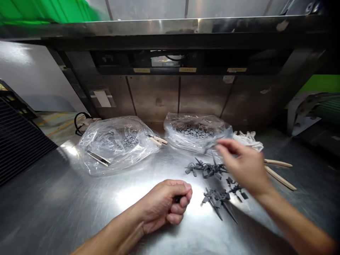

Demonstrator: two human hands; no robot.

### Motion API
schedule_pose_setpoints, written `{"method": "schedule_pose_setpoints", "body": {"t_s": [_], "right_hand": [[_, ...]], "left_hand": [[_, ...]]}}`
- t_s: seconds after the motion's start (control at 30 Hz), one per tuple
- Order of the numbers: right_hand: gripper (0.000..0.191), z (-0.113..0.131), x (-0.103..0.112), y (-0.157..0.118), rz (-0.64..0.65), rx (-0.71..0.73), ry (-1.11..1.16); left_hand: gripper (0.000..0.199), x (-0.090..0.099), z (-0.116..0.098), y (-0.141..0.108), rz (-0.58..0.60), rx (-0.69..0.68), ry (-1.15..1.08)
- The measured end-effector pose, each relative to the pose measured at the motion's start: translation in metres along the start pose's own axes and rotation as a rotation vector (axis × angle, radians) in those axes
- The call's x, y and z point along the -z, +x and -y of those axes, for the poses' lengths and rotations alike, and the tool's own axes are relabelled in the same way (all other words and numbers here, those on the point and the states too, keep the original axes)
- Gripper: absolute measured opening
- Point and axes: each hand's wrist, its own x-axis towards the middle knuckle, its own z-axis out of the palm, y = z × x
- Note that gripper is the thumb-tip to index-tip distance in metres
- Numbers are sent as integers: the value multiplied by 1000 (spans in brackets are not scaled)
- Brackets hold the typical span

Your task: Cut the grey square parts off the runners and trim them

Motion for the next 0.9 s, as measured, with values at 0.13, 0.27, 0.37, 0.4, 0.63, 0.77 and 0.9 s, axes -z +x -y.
{"method": "schedule_pose_setpoints", "body": {"t_s": [0.13, 0.27, 0.37, 0.4, 0.63, 0.77, 0.9], "right_hand": [[34, -20, 36, 19, 48, -88, -51], [29, -18, 45, 9, 736, -78, -270], [36, -3, 33, 1, 566, 93, -543], [38, 3, 26, 0, 464, 166, -582], [19, 33, -35, 9, 696, 373, -507], [30, 34, -43, 11, 689, 343, -481], [35, 40, -41, 8, 706, 317, -475]], "left_hand": [[12, 11, -7, 4, -85, -48, -41], [12, 26, -10, 17, -224, -125, -109], [12, 31, -9, 22, -274, -158, -129], [12, 31, -8, 22, -277, -160, -128], [15, 22, -4, 18, -242, -121, -57], [18, 20, 2, 20, -212, -105, -25], [16, 21, 5, 21, -210, -106, -10]]}}
